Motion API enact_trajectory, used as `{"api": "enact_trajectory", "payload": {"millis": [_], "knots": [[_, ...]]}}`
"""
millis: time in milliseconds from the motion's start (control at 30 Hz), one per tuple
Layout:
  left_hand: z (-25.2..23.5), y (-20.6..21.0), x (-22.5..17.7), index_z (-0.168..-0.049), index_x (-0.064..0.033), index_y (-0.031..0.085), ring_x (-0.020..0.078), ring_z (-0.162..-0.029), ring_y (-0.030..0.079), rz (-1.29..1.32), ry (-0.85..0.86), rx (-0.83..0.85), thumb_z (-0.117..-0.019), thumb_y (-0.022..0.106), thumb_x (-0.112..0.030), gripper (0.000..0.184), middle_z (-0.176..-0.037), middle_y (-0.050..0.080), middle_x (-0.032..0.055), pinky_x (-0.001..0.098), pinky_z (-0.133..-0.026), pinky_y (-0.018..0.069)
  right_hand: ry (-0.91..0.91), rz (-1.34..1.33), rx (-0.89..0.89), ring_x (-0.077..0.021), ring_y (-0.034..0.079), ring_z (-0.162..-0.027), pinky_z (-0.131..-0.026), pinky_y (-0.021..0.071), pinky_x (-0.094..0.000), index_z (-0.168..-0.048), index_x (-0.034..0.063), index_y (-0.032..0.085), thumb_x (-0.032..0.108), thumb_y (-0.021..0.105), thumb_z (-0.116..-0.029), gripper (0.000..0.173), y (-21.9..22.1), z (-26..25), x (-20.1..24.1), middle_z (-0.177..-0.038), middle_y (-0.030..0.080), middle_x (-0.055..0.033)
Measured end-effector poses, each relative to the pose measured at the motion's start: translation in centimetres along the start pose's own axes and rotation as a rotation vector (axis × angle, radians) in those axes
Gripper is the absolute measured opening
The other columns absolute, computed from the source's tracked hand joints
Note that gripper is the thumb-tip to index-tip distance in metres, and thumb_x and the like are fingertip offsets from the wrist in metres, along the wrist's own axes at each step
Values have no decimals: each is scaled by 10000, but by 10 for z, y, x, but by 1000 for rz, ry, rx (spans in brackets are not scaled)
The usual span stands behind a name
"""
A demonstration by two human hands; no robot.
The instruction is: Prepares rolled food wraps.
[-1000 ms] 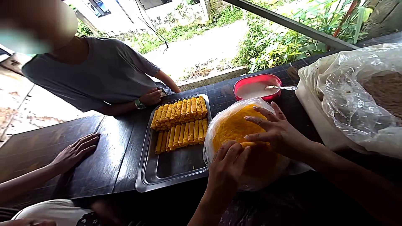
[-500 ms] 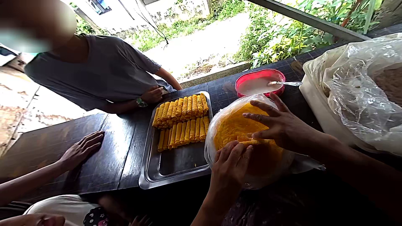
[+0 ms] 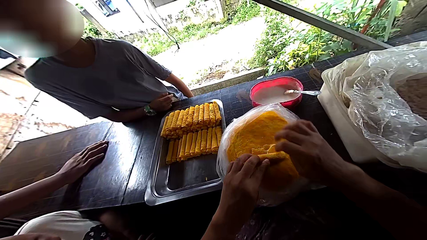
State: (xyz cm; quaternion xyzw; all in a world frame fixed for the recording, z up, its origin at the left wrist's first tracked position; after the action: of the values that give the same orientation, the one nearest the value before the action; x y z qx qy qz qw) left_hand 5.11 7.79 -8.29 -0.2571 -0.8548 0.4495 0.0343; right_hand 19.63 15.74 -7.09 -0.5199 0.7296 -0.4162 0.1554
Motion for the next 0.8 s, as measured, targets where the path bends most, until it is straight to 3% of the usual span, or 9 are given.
{"api": "enact_trajectory", "payload": {"millis": [67, 167, 267, 400, 633, 700, 800], "knots": [[-2, -1, 2, -1098, -186, 783, 200, -1097, 663, 22, -16, 4, -970, 558, -24, 305, -1072, 721, 38, 309, -946, 531, 68, 16, -36, -232, 662, -987, -904, 481, -447, -950, 171, 687, 174, 521, -943, 166, 4, 18, 10, -976, 721, -17], [-9, -1, 7, -1086, -139, 764, 223, -1025, 693, 42, -54, 29, -962, 564, -12, 268, -1041, 715, 86, 317, -914, 561, 112, 44, -92, -205, 667, -953, -872, 473, -396, -986, 164, 704, 225, 522, -1029, 197, 10, 30, 11, -997, 737, -19], [-20, -1, 15, -1015, -103, 744, 217, -984, 724, 21, -87, 62, -995, 593, -99, 152, -1002, 749, 66, 342, -872, 573, 155, 1, -108, -197, 684, -948, -829, 487, -391, -973, 158, 741, 183, 527, -1027, 222, 11, 23, 2, -1001, 758, -13], [-33, 3, 28, -963, -140, 770, 221, -1027, 688, 6, -119, 121, -975, 606, -80, 175, -960, 751, 13, 368, -897, 538, 219, -34, -58, -223, 664, -935, -791, 502, -413, -951, 166, 771, 156, 551, -976, 222, 17, 11, -13, -993, 728, -24], [-48, 9, 32, -923, -115, 782, 236, -886, 674, -45, -71, 206, -948, 628, -41, 172, -851, 694, 52, 371, -787, 550, 223, -25, -48, -236, 659, -929, -771, 494, -422, -934, 153, 788, 147, 597, -961, 193, 22, 2, -22, -954, 721, -27], [-44, 8, 28, -979, -97, 784, 246, -884, 679, -43, -50, 226, -957, 593, -20, 207, -877, 696, 71, 376, -798, 561, 160, 5, -93, -240, 673, -938, -789, 512, -428, -988, 150, 769, 122, 561, -972, 211, 19, 9, -13, -977, 733, -35], [-37, 8, 26, -1112, -68, 765, 279, -956, 694, -42, -46, 257, -1009, 587, -136, 216, -983, 710, 105, 401, -837, 574, 109, 88, -109, -250, 683, -984, -809, 501, -440, -1082, 154, 765, 164, 518, -1021, 255, 17, 19, 0, -1054, 744, -46]]}}
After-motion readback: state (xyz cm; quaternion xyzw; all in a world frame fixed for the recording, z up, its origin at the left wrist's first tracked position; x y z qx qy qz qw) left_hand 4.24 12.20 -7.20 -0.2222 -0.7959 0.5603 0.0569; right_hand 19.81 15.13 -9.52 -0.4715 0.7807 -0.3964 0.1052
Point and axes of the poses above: each hand's wrist, its own z-axis away from the middle knuckle, its own y-axis out of the palm, x = y × z, the point moved 7 cm from there along -z, towards the middle knuckle
